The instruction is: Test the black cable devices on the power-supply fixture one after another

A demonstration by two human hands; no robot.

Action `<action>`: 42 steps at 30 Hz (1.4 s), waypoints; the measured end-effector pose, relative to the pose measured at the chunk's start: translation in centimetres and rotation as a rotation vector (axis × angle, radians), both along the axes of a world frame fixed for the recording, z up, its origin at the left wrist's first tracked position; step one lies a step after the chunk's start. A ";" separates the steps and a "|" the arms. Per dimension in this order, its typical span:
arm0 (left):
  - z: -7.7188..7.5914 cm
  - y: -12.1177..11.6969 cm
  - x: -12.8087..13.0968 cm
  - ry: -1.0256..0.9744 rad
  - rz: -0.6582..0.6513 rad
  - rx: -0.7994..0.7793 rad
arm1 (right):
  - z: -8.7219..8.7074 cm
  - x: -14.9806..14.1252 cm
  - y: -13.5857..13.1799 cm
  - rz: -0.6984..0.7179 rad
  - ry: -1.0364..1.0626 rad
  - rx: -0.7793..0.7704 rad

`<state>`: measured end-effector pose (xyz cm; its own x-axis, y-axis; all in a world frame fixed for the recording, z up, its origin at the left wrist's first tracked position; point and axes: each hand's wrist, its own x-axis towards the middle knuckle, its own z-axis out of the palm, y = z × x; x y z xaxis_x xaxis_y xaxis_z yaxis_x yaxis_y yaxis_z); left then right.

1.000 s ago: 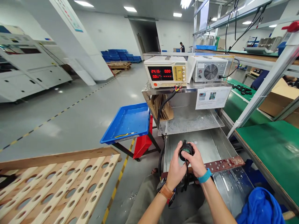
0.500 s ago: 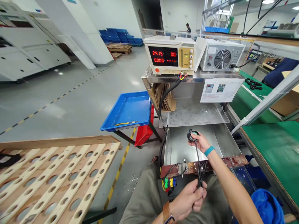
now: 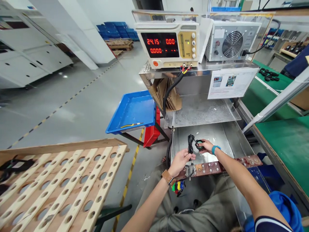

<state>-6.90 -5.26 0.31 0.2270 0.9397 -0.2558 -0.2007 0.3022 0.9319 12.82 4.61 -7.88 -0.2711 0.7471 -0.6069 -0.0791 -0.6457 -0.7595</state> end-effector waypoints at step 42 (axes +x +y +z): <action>-2.3 0.1 0.4 0.139 -0.099 -0.141 | -2.4 0.4 0.0 0.018 0.036 0.008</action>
<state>-6.49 -5.14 -1.95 0.2702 0.8672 -0.4183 -0.0358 0.4432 0.8957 13.22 4.60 -10.23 -0.3064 0.7465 -0.5907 -0.0946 -0.6413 -0.7614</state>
